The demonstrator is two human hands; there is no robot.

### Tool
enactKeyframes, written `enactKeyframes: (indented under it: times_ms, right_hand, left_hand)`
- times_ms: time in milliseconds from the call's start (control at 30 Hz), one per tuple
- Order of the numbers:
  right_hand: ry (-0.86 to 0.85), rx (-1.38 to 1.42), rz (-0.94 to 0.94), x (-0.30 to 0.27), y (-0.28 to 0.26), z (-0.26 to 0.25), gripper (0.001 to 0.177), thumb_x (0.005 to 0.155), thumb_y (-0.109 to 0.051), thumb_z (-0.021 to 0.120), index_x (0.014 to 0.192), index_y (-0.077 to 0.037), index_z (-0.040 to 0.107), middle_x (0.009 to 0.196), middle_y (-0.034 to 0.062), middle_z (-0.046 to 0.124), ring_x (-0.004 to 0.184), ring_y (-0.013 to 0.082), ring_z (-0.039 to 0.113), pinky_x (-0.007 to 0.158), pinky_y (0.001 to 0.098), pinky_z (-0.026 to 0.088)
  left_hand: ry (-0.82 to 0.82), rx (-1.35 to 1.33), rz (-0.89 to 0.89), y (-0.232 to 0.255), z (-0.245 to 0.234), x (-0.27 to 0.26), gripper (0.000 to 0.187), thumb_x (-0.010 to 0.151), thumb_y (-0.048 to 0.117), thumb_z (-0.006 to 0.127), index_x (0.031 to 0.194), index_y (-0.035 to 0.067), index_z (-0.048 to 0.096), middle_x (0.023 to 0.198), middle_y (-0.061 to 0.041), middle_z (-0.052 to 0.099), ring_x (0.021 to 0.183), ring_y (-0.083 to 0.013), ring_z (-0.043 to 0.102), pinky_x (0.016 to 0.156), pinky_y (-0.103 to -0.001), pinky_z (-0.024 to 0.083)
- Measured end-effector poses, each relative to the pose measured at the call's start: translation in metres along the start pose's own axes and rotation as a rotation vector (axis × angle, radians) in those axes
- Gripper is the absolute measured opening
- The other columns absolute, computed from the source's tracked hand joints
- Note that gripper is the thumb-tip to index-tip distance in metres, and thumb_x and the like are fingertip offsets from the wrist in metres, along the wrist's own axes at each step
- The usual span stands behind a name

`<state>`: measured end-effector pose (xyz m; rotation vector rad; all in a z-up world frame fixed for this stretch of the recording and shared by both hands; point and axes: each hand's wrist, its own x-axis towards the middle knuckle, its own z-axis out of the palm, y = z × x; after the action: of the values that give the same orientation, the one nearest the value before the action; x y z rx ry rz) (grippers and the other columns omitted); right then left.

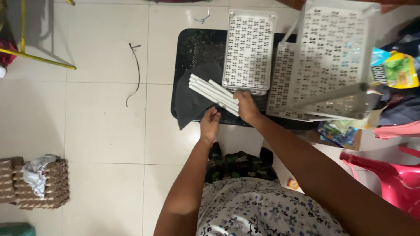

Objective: The person assembles a white plastic shelving unit by inserting white cylindrical poles into the corners of perforated trays. They handle multiple trays and poles, stacking the trays and inserting the poles one by one to form the structure.

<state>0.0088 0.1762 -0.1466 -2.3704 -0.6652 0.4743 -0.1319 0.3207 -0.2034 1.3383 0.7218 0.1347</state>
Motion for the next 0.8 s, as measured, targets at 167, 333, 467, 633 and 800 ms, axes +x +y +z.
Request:
enactKeyframes:
  times_ms: [167,333,467,633,800]
  right_hand:
    - [0.039,-0.065,-0.002,0.010,-0.001,0.026,0.039,0.087,0.011,0.058,0.118,-0.010,0.067,0.122,0.0218,0.055,0.111,0.0431,0.059,0.095,0.0455,0.049]
    - [0.162,-0.172,-0.167,0.016,0.011,0.045,0.027,0.086,0.007,0.062,0.108,-0.006,0.070,0.118,0.0169,0.065,0.117,0.0390,0.061,0.100,0.0440,0.049]
    - [0.257,-0.179,-0.264,0.001,-0.002,0.034,0.039,0.075,0.013,0.060,0.111,0.000,0.069,0.122,0.0212,0.065,0.116,0.0420,0.058,0.099,0.0458,0.049]
    - [0.403,0.007,-0.337,-0.045,-0.059,-0.022,0.033,0.078,0.017,0.057,0.106,0.000,0.065,0.114,0.0194,0.063,0.108,0.0412,0.057,0.095,0.0482,0.048]
    - [0.623,0.129,-0.430,-0.120,-0.089,-0.092,0.023,0.089,0.013,0.058,0.105,-0.002,0.052,0.108,0.0154,0.051,0.098,0.0325,0.052,0.089,0.0432,0.044]
  left_hand:
    - [-0.016,0.151,-0.058,0.029,-0.007,-0.010,0.046,0.096,0.022,0.067,0.137,0.002,0.060,0.123,-0.012,0.072,0.104,-0.0184,0.067,0.094,-0.030,0.052]
    - [-0.004,0.260,-0.104,0.041,-0.016,-0.022,0.045,0.094,0.023,0.068,0.135,0.005,0.062,0.124,-0.010,0.071,0.107,-0.0195,0.066,0.095,-0.031,0.051]
    - [-0.008,0.245,-0.097,0.026,-0.019,-0.030,0.044,0.096,0.023,0.068,0.135,0.005,0.063,0.126,-0.011,0.071,0.108,-0.0206,0.066,0.096,-0.032,0.052]
    - [-0.013,0.267,-0.026,0.036,0.003,-0.041,0.043,0.096,0.022,0.066,0.135,0.005,0.063,0.126,-0.012,0.072,0.110,-0.0206,0.067,0.095,-0.032,0.052]
    - [-0.197,0.224,0.014,0.101,0.061,-0.067,0.051,0.098,0.017,0.066,0.147,0.007,0.055,0.127,-0.020,0.068,0.111,-0.0279,0.063,0.096,-0.037,0.052]
